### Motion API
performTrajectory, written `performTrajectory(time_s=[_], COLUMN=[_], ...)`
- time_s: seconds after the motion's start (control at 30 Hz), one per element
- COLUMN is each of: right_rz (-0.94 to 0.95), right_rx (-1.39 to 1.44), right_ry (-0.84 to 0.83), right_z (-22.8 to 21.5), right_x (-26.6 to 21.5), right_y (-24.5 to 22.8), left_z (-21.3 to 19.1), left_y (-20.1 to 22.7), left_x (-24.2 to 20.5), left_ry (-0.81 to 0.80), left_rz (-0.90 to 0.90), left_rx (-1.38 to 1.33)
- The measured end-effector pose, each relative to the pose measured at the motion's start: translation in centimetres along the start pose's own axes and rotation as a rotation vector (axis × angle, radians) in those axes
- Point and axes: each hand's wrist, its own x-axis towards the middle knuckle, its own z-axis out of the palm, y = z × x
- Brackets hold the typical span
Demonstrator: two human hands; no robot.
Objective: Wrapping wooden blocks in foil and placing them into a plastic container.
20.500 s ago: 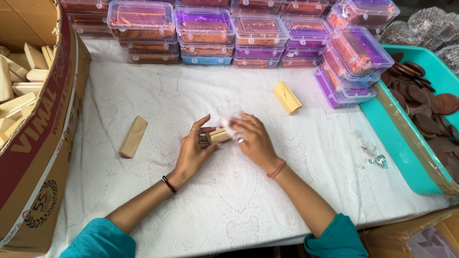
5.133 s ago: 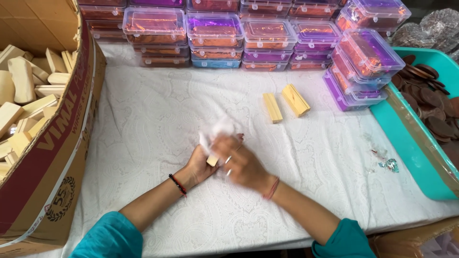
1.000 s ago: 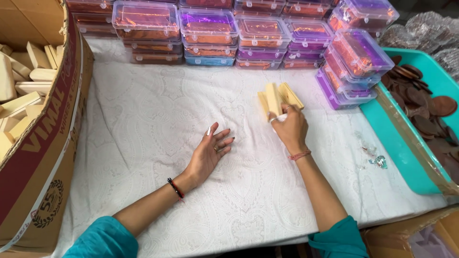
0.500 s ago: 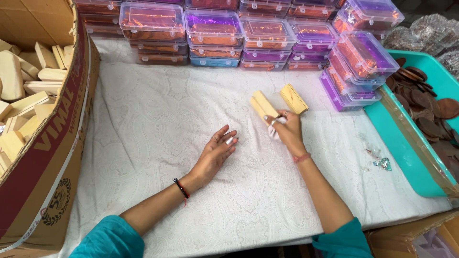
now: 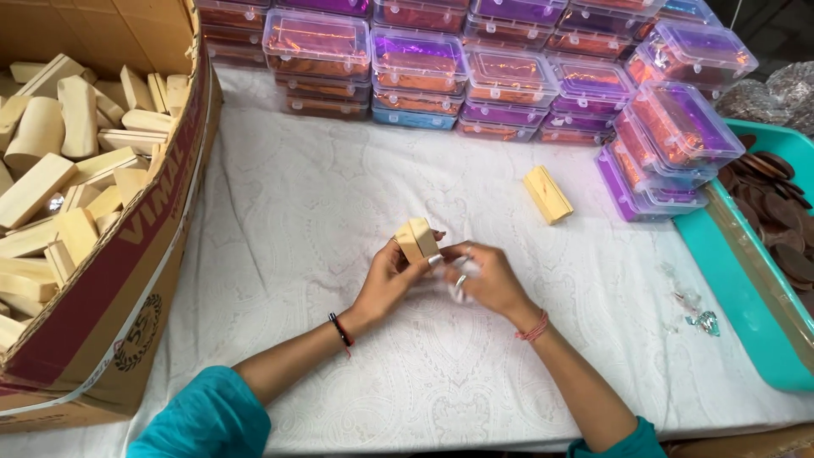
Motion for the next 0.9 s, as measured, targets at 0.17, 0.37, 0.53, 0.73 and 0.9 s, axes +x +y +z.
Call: performTrajectory(time_s=[0.17, 0.37, 0.53, 0.73, 0.9], right_rz=[-0.066, -0.415, -0.72, -0.738, -0.535], right_rx=[0.207, 0.176, -0.634, -0.461, -0.115], right_ry=[0.299, 0.381, 0.382, 0.483, 0.392], right_z=[-1.9, 1.4, 2.1, 1.3, 3.3], right_x=[-0.1, -1.2, -1.1, -0.5, -0.5], right_y=[0.9, -3.5, -2.7, 1.3, -2.3], left_z=[0.1, -0.3, -0.4, -0.3, -2.7], left_y=[1.3, -0.3, -0.5, 0.3, -3.1], left_x=[-0.2, -0.1, -0.1, 0.8, 1.7], left_ry=[0.001, -0.015, -0.001, 0.14, 0.138], left_rz=[0.007, -0.142, -0.155, -0.29, -0.259], left_rx=[0.38, 0.555, 0.635, -0.158, -0.293])
